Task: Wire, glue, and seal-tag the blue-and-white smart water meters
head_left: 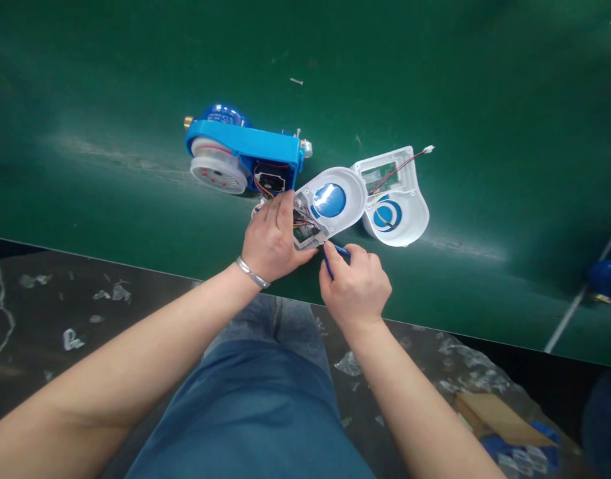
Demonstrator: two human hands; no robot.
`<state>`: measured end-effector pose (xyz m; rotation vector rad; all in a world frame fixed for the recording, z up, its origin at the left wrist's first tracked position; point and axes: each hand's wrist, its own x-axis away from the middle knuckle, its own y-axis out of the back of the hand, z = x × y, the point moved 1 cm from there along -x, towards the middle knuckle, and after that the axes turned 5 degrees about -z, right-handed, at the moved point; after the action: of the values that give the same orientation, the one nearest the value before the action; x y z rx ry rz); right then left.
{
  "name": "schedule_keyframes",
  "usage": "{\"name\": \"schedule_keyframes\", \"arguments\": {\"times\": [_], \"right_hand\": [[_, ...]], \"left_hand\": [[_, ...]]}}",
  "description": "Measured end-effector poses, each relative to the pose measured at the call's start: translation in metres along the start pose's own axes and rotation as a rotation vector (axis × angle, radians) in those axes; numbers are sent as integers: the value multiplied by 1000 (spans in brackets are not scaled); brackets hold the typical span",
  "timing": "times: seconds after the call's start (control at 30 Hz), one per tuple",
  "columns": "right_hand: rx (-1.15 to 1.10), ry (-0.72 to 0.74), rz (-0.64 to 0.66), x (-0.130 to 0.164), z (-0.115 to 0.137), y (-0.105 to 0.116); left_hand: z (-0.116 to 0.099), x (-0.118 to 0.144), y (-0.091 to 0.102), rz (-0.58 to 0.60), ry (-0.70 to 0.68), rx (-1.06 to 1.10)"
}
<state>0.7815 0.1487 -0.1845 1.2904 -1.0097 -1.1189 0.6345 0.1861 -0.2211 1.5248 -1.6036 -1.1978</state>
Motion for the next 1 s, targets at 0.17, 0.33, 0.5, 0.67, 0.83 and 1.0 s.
{"name": "schedule_keyframes", "arguments": {"times": [0.17,0.33,0.5,0.67,0.83,1.0], "right_hand": [[-11,10,-23,3,-2,-4],[-20,28,-36,3,-4,-7],[-54,-4,108,-3,-8,11],[-411,-254,127,1,-21,24],[-732,-494,-37,-11,-29,26],[-785,-340,-117,-52,-19,14]], "left_hand": [[0,0,0,18,-5,15],[0,-1,1,32,2,27],[1,-1,1,54,8,10],[-2,-2,4,97,3,23],[6,-13,27,277,-116,10],[13,-2,59,251,-201,-6]]}}
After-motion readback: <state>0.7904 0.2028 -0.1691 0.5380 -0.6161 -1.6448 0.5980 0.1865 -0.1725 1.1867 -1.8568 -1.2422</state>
